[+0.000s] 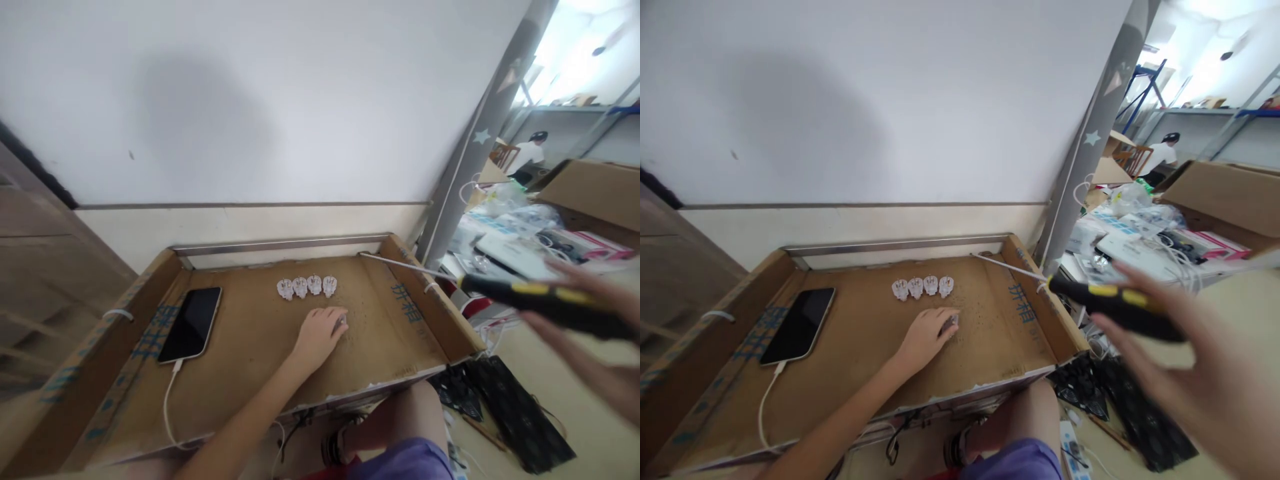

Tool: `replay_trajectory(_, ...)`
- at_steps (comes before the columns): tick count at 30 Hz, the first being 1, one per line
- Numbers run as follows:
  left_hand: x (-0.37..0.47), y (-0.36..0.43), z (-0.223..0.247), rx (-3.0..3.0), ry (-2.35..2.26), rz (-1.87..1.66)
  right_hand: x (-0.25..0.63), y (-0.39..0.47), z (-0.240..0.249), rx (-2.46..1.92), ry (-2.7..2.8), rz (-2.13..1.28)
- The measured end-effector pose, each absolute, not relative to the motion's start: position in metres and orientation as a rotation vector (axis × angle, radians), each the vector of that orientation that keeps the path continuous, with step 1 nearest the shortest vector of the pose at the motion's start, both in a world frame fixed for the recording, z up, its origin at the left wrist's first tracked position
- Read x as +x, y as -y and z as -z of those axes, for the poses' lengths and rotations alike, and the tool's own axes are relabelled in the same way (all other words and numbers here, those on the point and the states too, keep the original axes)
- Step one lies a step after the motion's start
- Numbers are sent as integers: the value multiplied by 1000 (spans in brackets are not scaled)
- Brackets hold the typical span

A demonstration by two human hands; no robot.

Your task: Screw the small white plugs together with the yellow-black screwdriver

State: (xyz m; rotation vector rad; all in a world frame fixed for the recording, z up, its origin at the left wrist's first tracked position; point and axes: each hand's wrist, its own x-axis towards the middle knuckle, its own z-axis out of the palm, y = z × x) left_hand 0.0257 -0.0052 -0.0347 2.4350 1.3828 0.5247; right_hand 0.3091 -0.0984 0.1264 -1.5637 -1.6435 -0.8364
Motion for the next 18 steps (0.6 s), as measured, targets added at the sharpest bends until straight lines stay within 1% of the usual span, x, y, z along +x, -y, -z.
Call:
replay_trajectory(1,34,-3,35,2519,-1340,-518,311,107,-96,-1307,1631,800)
replay_trajectory(2,42,-13,35,2604,-1315,-506,309,114,-65,-1216,1727,732)
replay_trajectory(3,49,-24,34,2687,-1301,-487,304,120,-35,-1360,1823,529)
replay_trajectory(4,55,-34,34,2761,-1303,-469,298,125,-7,-1396,1831,470)
replay_trajectory(6,61,-56,33,2852,-1328,-446,281,128,38,-1397,1786,426)
replay_trajectory(8,61,-74,34,2859,-1383,-469,263,121,68,-1441,1664,434)
replay_trajectory(11,55,-92,36,2815,-1458,-509,237,97,87,-1508,1610,417)
replay_trajectory(14,47,-91,27,2771,-1481,-628,215,71,86,-1577,1612,368)
replay_trajectory(16,38,-70,11,2683,-1433,-882,201,62,76,-1603,1624,314)
replay_trajectory(18,23,-32,-11,2541,-1332,-1206,190,65,60,-1590,1611,262)
